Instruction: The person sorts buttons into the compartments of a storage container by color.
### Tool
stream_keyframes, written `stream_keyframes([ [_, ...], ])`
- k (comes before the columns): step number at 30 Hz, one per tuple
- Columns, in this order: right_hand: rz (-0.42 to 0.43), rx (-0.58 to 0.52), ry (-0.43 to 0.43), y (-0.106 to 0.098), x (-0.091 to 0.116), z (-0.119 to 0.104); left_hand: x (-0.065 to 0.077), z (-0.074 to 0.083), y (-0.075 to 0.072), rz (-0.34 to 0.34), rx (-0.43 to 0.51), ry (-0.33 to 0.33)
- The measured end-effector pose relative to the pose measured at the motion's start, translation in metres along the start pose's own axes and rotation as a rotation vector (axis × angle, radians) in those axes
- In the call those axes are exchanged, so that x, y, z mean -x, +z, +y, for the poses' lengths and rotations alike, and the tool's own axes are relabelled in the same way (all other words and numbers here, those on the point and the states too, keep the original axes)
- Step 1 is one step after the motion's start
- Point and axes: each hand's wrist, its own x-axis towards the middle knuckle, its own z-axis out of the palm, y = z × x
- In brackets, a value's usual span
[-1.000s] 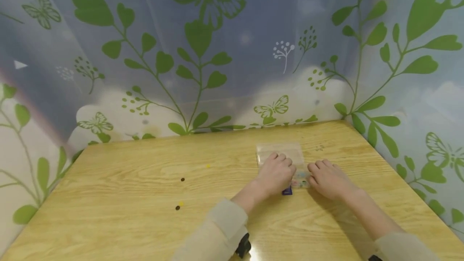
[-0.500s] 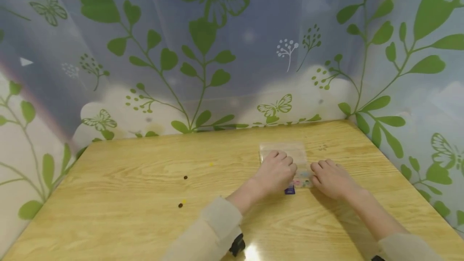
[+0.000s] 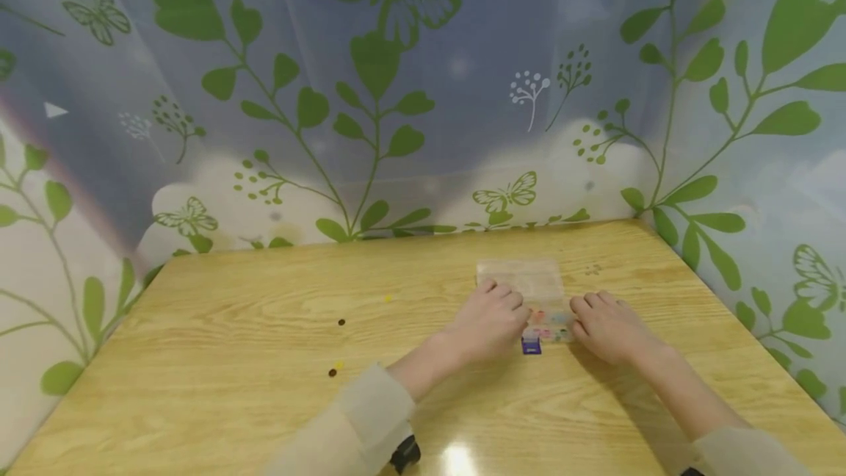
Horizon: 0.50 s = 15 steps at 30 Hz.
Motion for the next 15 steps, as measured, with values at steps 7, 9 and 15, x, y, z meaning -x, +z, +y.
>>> stream_keyframes([
  [7, -0.006, 0.003, -0.009, -0.001, -0.002, 0.0, 0.02, -0.013, -0.002, 0.076, -0.03, 0.016],
  [9, -0.004, 0.005, -0.01, -0.001, -0.003, 0.0, 0.026, -0.017, -0.001, 0.156, -0.052, 0.015],
  [15, -0.008, -0.004, 0.0, 0.0, -0.001, 0.0, 0.047, -0.03, -0.001, 0.266, -0.059, -0.002],
])
